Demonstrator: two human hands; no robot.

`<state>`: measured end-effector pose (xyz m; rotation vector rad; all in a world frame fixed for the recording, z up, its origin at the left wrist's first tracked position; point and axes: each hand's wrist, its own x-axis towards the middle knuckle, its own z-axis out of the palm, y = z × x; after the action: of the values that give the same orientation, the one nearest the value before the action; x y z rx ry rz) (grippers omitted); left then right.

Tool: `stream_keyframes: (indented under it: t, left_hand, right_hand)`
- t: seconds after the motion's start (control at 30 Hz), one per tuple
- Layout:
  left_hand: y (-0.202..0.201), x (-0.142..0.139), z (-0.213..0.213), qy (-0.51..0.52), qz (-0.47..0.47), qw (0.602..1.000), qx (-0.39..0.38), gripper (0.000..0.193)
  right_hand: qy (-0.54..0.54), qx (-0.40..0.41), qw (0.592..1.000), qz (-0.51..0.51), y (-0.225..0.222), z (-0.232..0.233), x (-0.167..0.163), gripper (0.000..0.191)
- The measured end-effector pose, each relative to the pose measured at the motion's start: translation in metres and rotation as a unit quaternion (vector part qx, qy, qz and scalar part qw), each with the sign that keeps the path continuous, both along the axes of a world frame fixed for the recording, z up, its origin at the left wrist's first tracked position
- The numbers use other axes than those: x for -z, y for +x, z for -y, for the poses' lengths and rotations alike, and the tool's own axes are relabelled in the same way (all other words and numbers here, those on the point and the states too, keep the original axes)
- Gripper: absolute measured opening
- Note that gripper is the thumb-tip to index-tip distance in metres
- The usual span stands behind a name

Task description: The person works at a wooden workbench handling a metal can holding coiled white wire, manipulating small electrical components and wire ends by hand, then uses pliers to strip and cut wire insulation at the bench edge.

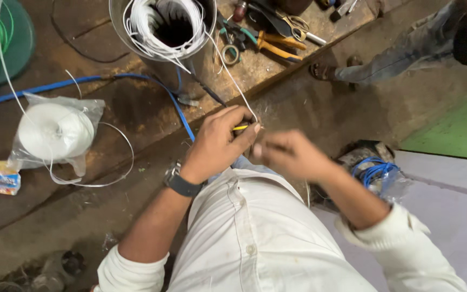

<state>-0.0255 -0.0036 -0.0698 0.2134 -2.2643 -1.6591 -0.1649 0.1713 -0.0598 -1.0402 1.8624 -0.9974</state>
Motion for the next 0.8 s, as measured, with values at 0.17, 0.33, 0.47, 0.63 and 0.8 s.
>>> stream_keyframes:
  t: [0.17, 0.33, 0.47, 0.63, 0.8]
  left_hand:
    - [-0.001, 0.000, 0.000, 0.001, 0.070, 0.997, -0.013, 0.019]
    - [0.000, 0.002, 0.003, 0.005, 0.044, 0.999, 0.014, 0.019]
    - [0.003, 0.005, 0.003, -0.016, 0.046, 0.999, -0.009, 0.020]
    - [0.000, 0.008, 0.005, -0.014, 0.029, 0.999, 0.018, 0.018]
    - [0.002, 0.009, 0.004, -0.031, 0.019, 0.999, -0.018, 0.018]
  right_hand:
    - [-0.069, 0.066, 0.973, -0.211, -0.004, -0.010, -0.006, 0.011]
    - [-0.045, -0.034, 0.996, -0.063, 0.007, -0.002, 0.007, 0.010]
    - [-0.128, -0.007, 0.984, -0.123, 0.011, -0.009, -0.001, 0.012]
    - [-0.028, 0.043, 0.986, -0.157, 0.002, 0.005, 0.006, 0.010]
    - [-0.085, 0.002, 0.992, -0.090, 0.015, -0.003, 0.007, 0.004]
